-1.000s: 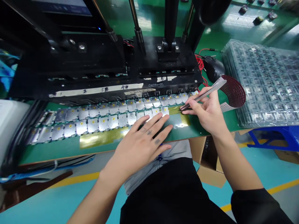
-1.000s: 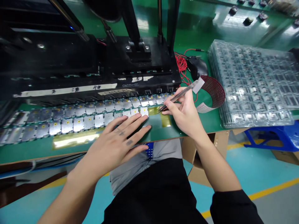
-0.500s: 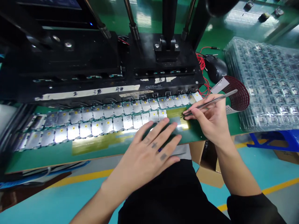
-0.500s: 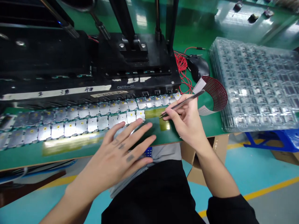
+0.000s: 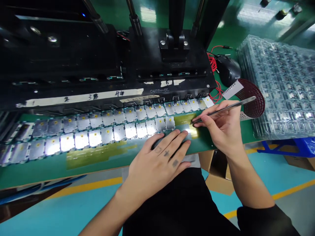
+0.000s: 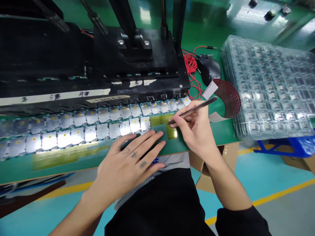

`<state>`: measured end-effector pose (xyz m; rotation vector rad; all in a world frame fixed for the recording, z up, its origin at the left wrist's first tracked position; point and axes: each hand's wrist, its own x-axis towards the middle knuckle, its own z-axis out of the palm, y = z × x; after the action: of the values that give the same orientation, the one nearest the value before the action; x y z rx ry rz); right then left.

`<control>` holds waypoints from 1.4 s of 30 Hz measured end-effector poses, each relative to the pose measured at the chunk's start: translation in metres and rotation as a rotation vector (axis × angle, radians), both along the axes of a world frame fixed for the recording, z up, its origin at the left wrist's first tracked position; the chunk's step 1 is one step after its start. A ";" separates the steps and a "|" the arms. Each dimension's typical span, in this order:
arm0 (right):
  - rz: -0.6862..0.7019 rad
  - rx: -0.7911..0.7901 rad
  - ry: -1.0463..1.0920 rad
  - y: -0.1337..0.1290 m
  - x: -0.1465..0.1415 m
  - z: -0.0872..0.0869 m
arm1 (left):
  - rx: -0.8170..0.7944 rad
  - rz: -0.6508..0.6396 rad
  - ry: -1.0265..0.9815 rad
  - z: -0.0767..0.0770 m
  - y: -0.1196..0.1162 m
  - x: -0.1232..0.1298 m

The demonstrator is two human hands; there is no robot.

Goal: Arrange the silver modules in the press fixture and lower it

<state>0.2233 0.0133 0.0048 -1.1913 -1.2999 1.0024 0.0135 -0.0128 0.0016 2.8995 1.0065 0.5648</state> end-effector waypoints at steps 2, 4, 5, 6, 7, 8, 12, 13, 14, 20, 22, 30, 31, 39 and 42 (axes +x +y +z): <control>-0.002 -0.002 0.005 0.000 0.000 0.000 | -0.003 -0.001 0.002 0.000 0.000 0.000; -0.006 -0.013 -0.002 0.000 0.000 0.000 | 0.000 -0.003 0.002 0.000 0.000 0.000; -0.008 -0.019 -0.010 0.000 0.000 0.000 | 0.003 -0.004 -0.001 0.000 0.000 0.000; -0.011 -0.026 -0.018 0.000 0.000 0.000 | 0.004 -0.005 -0.005 0.000 0.000 0.000; -0.013 -0.030 -0.026 0.000 0.000 0.000 | 0.003 -0.006 -0.006 0.000 0.000 0.000; -0.015 -0.033 -0.031 -0.001 0.000 0.000 | 0.000 -0.005 -0.008 -0.001 0.000 0.000; -0.012 -0.031 -0.045 -0.001 0.000 0.000 | -0.015 -0.003 -0.010 -0.002 -0.001 -0.001; -0.010 -0.030 -0.046 -0.001 0.000 0.000 | -0.018 -0.003 -0.008 -0.002 -0.001 -0.001; -0.009 -0.029 -0.046 -0.001 0.000 0.000 | -0.021 -0.003 -0.006 -0.002 -0.001 -0.001; -0.024 -0.029 -0.065 0.000 -0.001 0.002 | -0.036 -0.005 0.004 0.000 -0.001 -0.001; -0.032 -0.035 -0.072 0.000 -0.001 0.003 | -0.037 -0.004 0.000 0.000 -0.001 -0.001; -0.038 -0.027 -0.027 0.002 0.000 0.000 | -0.013 -0.002 -0.005 -0.002 0.000 0.000; -0.036 -0.026 -0.018 0.003 0.000 0.000 | -0.006 -0.002 -0.010 -0.003 0.001 0.000; -0.061 -0.029 0.023 0.006 0.004 -0.002 | 0.022 -0.007 -0.009 -0.002 0.002 0.001; -0.051 -0.001 0.027 0.009 0.009 -0.005 | 0.020 -0.015 0.002 -0.006 0.003 0.002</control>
<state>0.2320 0.0220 -0.0004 -1.2022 -1.2425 0.9788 0.0159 -0.0097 -0.0040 2.9235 0.9838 0.5743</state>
